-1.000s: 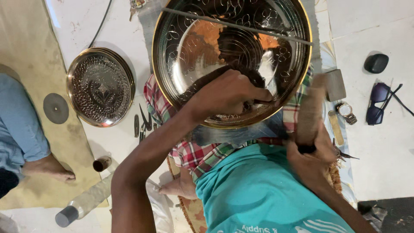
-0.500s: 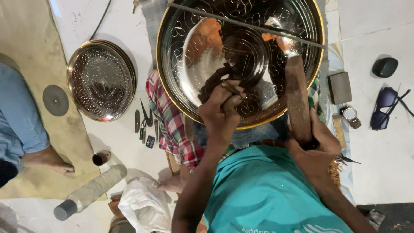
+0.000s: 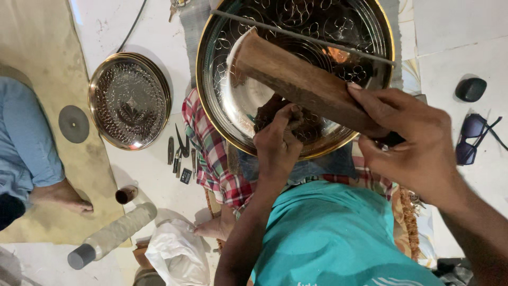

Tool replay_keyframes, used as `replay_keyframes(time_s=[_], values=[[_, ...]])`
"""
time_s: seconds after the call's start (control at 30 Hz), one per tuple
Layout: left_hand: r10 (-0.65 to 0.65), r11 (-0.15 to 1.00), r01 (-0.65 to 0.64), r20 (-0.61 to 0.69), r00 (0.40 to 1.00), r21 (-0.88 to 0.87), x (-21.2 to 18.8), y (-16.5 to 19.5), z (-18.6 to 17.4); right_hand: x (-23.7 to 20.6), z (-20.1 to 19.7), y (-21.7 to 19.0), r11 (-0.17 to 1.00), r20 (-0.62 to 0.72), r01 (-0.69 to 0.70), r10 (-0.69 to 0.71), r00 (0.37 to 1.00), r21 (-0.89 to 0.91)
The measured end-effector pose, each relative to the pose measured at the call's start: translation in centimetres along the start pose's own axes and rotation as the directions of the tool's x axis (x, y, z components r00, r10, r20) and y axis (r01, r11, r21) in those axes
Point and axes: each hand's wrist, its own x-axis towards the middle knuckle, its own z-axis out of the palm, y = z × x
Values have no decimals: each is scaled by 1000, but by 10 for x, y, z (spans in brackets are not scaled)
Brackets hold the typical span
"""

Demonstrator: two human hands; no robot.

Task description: The person sits on the floor and repeatedly hammers a small metal piece held in the left hand against a large decorative metal tray. The person uses a wooden mallet to strike the metal piece, occasionally adjusting its position.

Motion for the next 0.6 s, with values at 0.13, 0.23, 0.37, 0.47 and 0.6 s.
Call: replay_keyframes(time_s=[0.13,0.23,0.37,0.47,0.6], values=[[-87,991,81,56,995,104,0,-5,1,8,-13,-1,886,199,152,-70,978,-437],[-55,998,58,165,985,-8,5,-7,-3,3,-5,12,954,113,80,-49,992,-288],[125,974,-175,302,945,144,24,-12,-14,-14,5,29,995,69,37,-31,997,-95],[151,987,-157,386,910,-16,36,-12,-23,-30,9,31,991,43,-65,70,997,-116],[280,957,-284,470,837,-64,53,-8,-28,-51,21,32,951,-121,-44,84,989,305]])
